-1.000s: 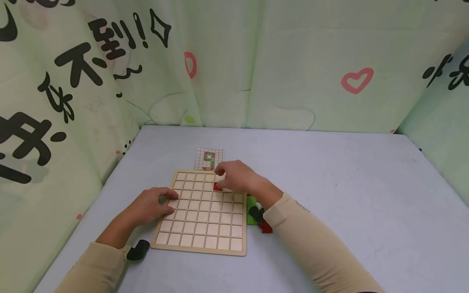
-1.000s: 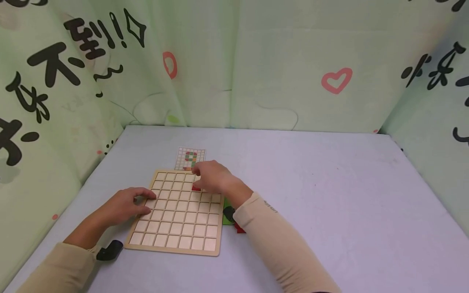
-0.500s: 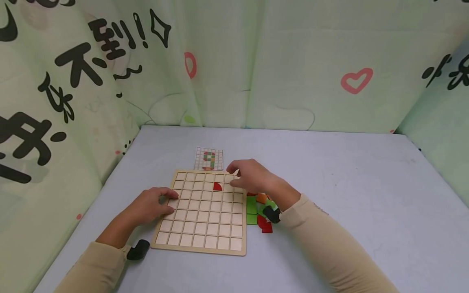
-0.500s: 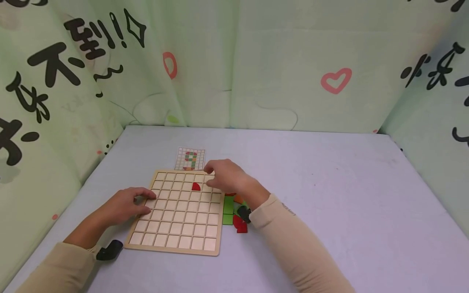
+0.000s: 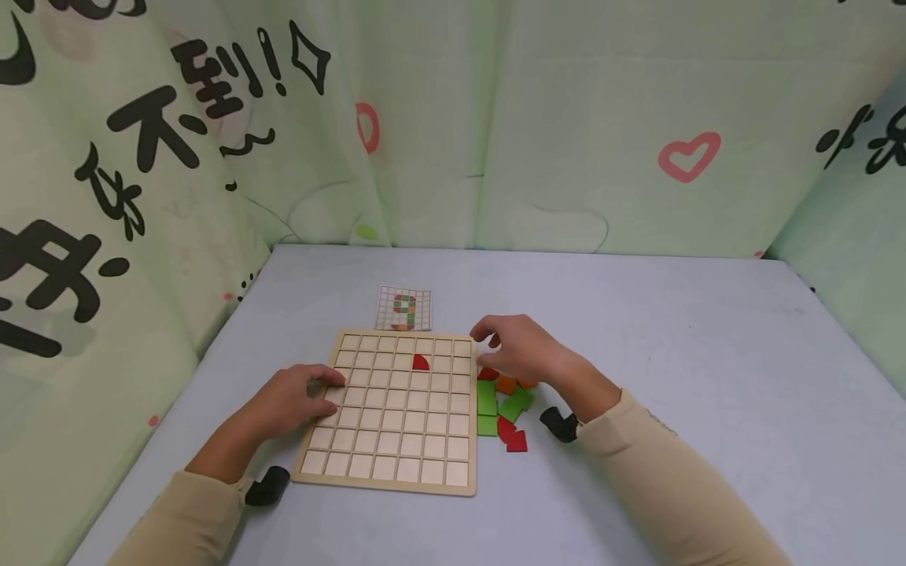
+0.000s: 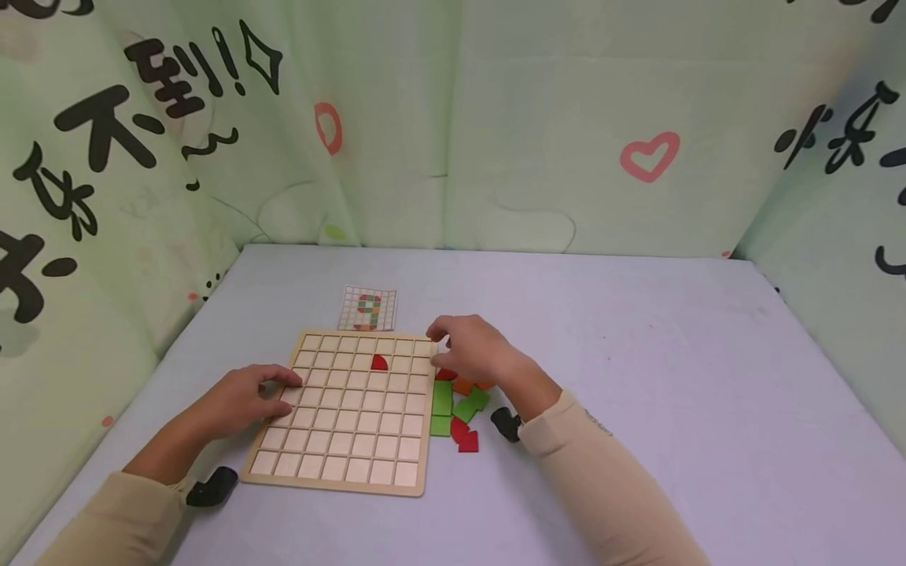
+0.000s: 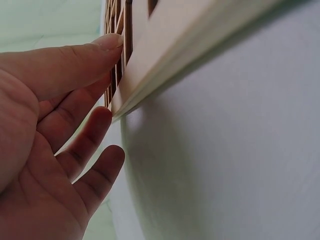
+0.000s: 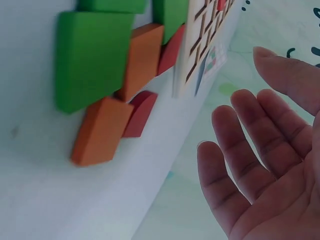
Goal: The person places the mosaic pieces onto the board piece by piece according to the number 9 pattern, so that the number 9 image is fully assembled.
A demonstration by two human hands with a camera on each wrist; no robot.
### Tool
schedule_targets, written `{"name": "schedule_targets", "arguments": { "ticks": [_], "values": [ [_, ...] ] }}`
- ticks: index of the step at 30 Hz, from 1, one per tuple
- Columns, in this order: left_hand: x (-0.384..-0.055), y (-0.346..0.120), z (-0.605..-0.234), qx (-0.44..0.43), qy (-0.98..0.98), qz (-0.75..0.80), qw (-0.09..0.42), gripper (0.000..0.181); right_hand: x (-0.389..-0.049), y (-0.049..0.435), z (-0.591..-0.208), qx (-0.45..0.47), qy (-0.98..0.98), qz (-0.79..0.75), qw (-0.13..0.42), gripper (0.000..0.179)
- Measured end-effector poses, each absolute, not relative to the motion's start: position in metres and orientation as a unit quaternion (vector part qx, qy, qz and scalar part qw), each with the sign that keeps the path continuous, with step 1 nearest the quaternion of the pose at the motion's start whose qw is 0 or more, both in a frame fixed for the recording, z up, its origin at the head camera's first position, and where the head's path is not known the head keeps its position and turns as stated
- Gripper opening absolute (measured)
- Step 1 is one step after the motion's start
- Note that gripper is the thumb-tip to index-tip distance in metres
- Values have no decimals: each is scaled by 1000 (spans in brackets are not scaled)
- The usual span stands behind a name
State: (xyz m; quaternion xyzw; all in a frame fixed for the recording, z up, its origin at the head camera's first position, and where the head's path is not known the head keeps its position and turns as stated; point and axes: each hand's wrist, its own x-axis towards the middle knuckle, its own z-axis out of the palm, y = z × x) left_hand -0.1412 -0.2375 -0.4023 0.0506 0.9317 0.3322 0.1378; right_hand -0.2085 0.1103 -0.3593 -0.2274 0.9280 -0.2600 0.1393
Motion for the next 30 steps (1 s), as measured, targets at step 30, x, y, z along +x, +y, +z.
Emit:
{"name": "schedule_targets", "arguments": {
  "ticks": [30],
  "values": [
    [-142,-238,-405,59,933,331,131,33,-198,139,-381,-244,933,-210,161,18]
  ]
}}
